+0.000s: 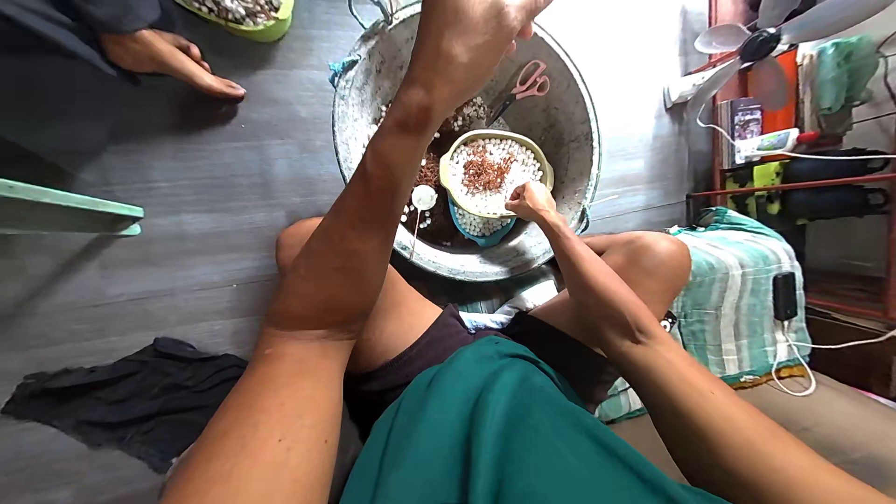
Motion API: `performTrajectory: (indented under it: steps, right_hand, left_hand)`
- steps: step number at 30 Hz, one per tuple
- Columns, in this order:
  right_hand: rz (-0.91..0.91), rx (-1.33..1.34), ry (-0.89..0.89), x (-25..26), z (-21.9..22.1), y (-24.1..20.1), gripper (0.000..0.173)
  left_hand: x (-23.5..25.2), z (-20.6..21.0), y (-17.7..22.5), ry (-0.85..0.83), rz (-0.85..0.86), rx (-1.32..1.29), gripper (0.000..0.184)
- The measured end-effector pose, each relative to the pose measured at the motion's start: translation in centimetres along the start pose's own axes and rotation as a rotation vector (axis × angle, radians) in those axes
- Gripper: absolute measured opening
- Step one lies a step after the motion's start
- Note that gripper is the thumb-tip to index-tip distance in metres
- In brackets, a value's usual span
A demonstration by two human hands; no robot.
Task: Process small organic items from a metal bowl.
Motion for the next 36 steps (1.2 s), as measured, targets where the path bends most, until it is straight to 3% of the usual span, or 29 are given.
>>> performTrajectory:
  steps: [4,8,11,17,25,36]
  right_hand:
    - [-0.281,0.574,0.176,-3.4,-8.8,-1.7,0.019]
    - [-0.702,1.161,0.07,-8.9,-17.8,-5.8,0.015]
    - [-0.839,1.411,0.008,-11.3,-21.2,-8.1,0.022]
    - [-0.812,1.737,-0.208,-9.4,-19.9,-9.2,0.024]
    - [-0.731,1.849,-0.372,-7.1,-18.3,-7.9,0.028]
    - [-0.761,1.866,-0.384,-7.9,-18.2,-7.8,0.021]
  left_hand:
    - [0.1,-0.1,0.3,-0.031,0.131,-0.102,0.01]
    - [-0.2,0.8,-0.4,-0.031,0.093,-0.087,0.011]
    - [-0.4,1.8,-0.9,-0.02,0.073,-0.077,0.011]
    - [-0.5,3.2,-1.8,0.036,0.095,0.012,0.012]
    - [0.1,4.8,-3.5,0.02,0.016,-0.025,0.012]
    - [-0.2,5.4,-3.2,0.034,-0.014,-0.039,0.011]
Point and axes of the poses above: each hand's wrist, its own x-axis towards the middle knuckle, its own z-axis out of the palm, y = z × x, the point moved 3 cm from there along x, towards the middle knuckle, and after that the axes turned 4 degrees about x, right-handed, at the moved point
